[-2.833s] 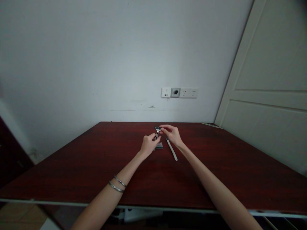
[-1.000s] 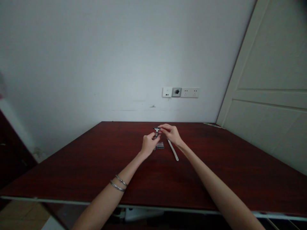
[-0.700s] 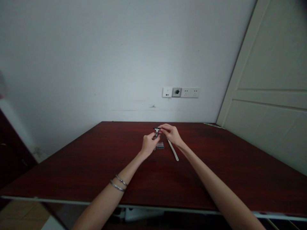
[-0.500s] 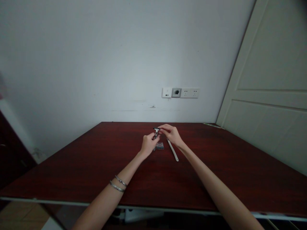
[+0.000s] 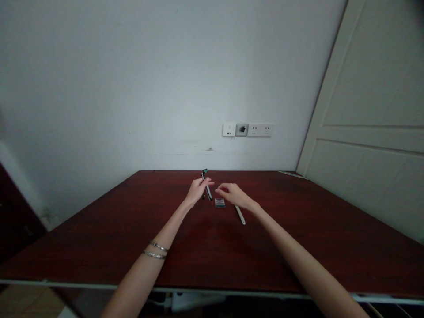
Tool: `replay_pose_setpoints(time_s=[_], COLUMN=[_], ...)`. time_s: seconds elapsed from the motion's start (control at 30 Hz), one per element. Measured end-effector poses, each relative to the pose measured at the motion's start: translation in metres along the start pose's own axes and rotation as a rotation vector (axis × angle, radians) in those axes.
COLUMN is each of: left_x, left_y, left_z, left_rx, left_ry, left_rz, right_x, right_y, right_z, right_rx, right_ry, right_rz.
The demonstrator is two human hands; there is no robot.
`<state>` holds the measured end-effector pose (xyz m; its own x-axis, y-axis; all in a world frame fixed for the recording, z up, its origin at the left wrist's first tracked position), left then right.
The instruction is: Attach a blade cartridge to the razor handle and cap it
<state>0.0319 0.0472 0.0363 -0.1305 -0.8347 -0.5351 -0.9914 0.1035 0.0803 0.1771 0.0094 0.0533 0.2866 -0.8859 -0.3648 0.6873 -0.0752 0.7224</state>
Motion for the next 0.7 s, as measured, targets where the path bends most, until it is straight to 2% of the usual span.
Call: replay_pose_setpoints(time_s=[0.1,0.23,0.4,0.7], left_x=[-0.001,-0.001,0.001,0.002], left_y=[-0.002,-0.010,-0.012,-0.015], left_z=[-0.001,-0.003,-0.001,0.005], left_rx=[0.106,0.273,0.313,0.305], left_ry=[0.131,0.235,0.286,0.356], left_rz=[0.086,0.156,0.171,0.200], right_x=[0.004,0.006,0.008,0.008], right_y=[-0.012,-0.021,-0.030,-0.037], right_z=[0.006,0.011,0.018,0.024], right_rx=[0.158,0.182,0.141,0.169], right_ry=[-0.006,-0.015,0.011,-0.021], right_rz=[0.054,0.077,0.100,0.032])
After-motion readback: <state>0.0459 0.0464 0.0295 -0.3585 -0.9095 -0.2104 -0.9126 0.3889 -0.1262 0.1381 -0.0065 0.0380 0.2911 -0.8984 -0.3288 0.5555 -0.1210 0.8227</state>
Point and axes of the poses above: each hand's wrist, its own x-axis away from the middle knuckle, its own y-axis out of the back of the hand, z = x × y, the point moved 6 cm from there along -x, towards the middle knuckle, and after that the axes turned 10 degrees about -y, right-handed, at the moved point
